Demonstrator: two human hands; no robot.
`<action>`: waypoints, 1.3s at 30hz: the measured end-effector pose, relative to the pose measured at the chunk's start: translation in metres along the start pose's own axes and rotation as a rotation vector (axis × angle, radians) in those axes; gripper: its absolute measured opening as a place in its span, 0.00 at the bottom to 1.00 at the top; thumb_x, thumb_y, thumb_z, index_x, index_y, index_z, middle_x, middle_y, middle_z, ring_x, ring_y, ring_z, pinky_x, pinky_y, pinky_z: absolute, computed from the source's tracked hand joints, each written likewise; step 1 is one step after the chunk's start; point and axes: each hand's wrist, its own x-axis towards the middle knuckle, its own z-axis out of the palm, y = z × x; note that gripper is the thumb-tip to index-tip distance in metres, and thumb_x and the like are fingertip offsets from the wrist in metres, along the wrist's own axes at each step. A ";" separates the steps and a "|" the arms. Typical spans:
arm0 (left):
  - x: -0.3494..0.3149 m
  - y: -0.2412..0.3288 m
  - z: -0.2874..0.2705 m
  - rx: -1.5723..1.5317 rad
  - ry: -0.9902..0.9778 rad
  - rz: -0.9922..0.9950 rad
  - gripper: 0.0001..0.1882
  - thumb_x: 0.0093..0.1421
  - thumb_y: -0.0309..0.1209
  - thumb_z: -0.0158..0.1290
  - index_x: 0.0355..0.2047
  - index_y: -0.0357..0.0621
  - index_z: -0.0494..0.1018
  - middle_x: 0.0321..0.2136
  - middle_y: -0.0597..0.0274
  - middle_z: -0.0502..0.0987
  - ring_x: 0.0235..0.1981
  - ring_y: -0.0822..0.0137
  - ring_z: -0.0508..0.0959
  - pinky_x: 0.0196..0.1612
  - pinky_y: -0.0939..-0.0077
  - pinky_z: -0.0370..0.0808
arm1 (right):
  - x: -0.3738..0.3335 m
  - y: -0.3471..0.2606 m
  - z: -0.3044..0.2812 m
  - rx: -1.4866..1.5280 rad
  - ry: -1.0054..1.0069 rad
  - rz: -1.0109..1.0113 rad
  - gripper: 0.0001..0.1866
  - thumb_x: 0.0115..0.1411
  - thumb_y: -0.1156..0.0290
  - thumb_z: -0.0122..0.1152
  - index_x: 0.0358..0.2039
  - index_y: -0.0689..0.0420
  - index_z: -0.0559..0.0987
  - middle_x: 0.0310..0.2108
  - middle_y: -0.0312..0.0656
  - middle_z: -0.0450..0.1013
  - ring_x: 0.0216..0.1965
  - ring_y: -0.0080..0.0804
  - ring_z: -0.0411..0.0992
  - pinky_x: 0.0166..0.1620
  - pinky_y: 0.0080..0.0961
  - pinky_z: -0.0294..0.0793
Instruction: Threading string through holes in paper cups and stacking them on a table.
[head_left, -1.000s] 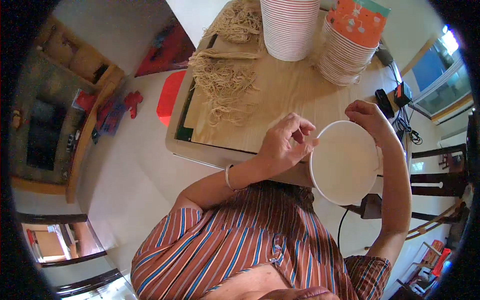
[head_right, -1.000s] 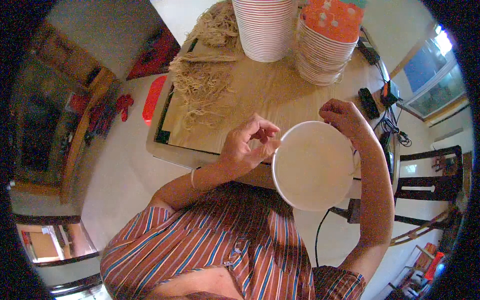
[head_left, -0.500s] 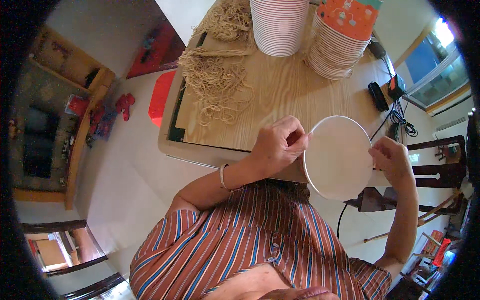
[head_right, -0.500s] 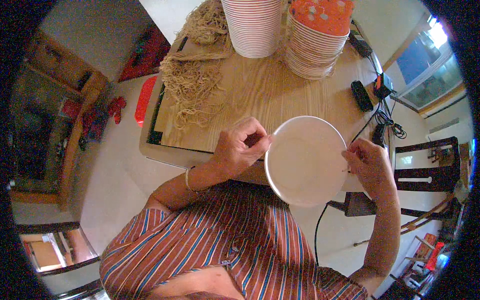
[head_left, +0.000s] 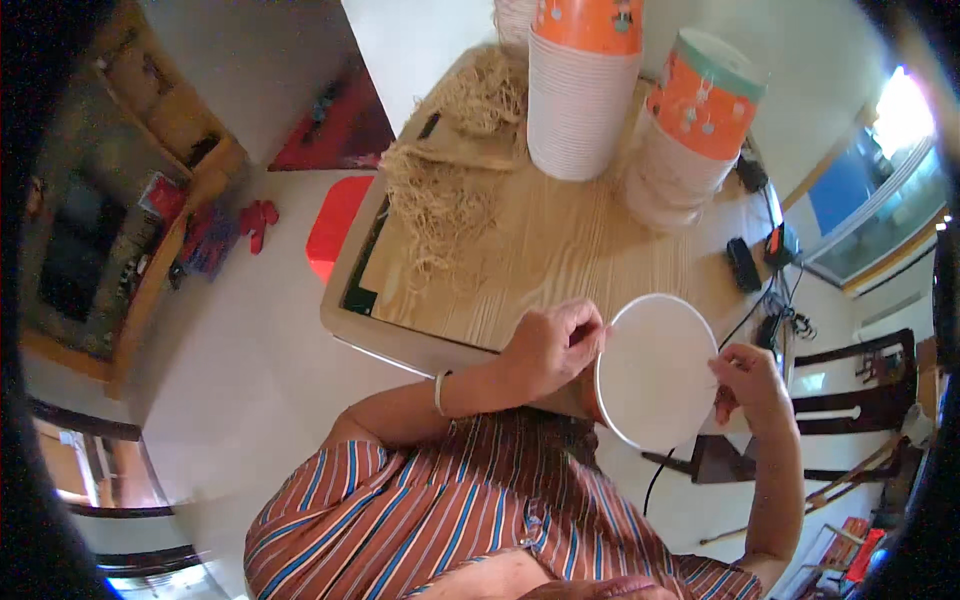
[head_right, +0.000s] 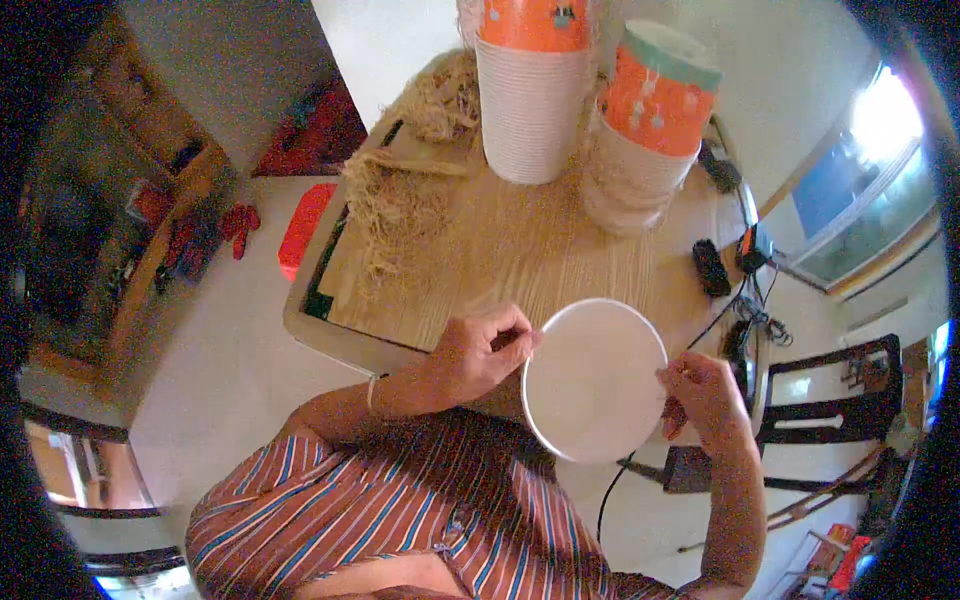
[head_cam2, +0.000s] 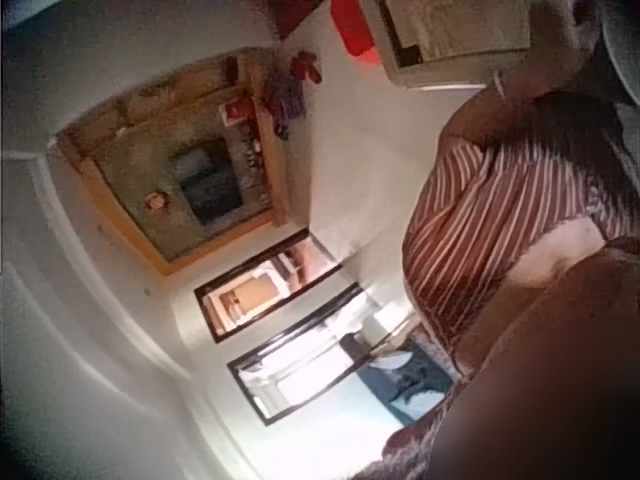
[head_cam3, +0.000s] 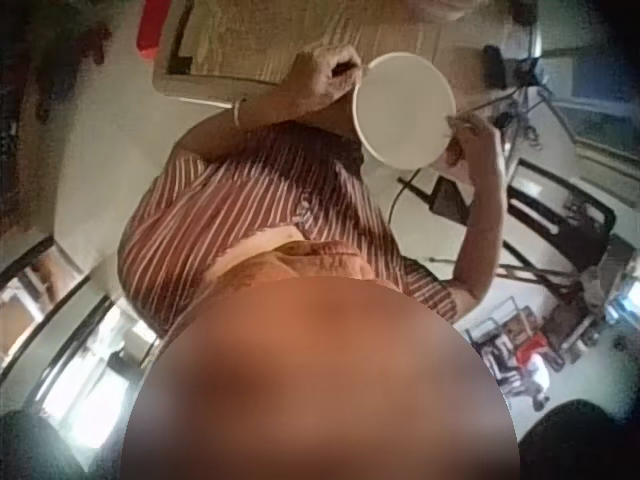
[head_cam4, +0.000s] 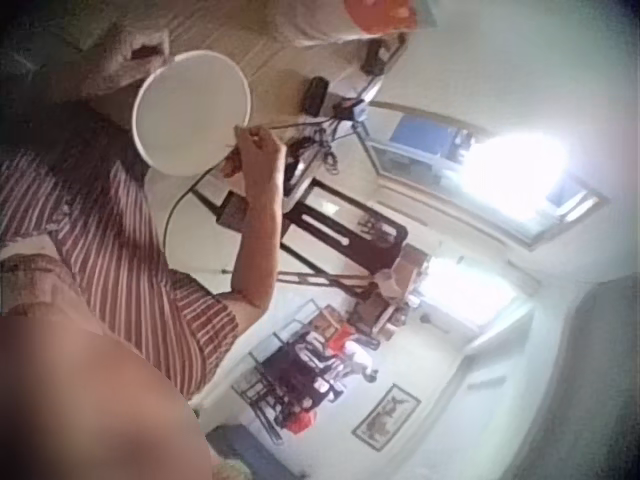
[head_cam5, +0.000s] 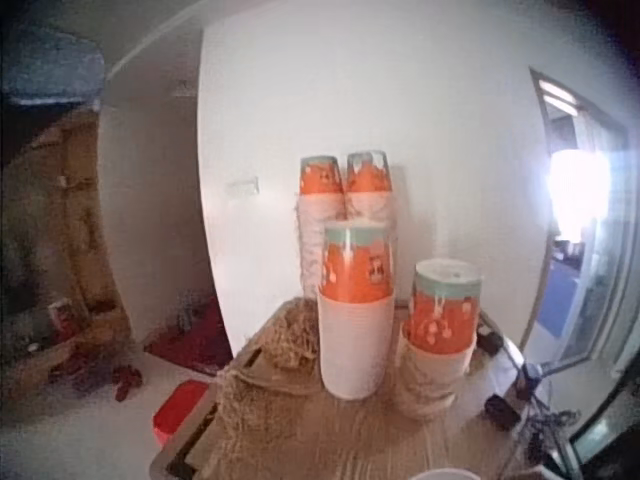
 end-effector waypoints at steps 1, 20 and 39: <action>0.001 0.005 -0.003 0.005 0.016 0.019 0.08 0.58 0.30 0.54 0.27 0.38 0.71 0.22 0.52 0.74 0.23 0.59 0.76 0.27 0.68 0.71 | 0.000 -0.002 0.000 0.065 -0.014 -0.005 0.10 0.58 0.73 0.59 0.22 0.62 0.73 0.13 0.40 0.70 0.10 0.27 0.68 0.12 0.24 0.66; 0.092 0.069 -0.015 0.059 0.092 0.377 0.08 0.60 0.29 0.55 0.35 0.39 0.70 0.26 0.58 0.73 0.28 0.67 0.77 0.32 0.71 0.74 | -0.015 -0.064 -0.064 0.069 0.277 -0.449 0.03 0.58 0.73 0.57 0.31 0.56 0.72 0.22 0.37 0.74 0.18 0.25 0.74 0.19 0.19 0.75; 0.325 0.146 -0.049 0.247 0.632 1.233 0.06 0.54 0.27 0.56 0.33 0.41 0.72 0.31 0.57 0.74 0.33 0.55 0.77 0.34 0.65 0.75 | 0.146 -0.206 -0.180 0.026 0.734 -1.145 0.12 0.60 0.69 0.58 0.42 0.62 0.74 0.35 0.42 0.77 0.39 0.29 0.76 0.45 0.26 0.74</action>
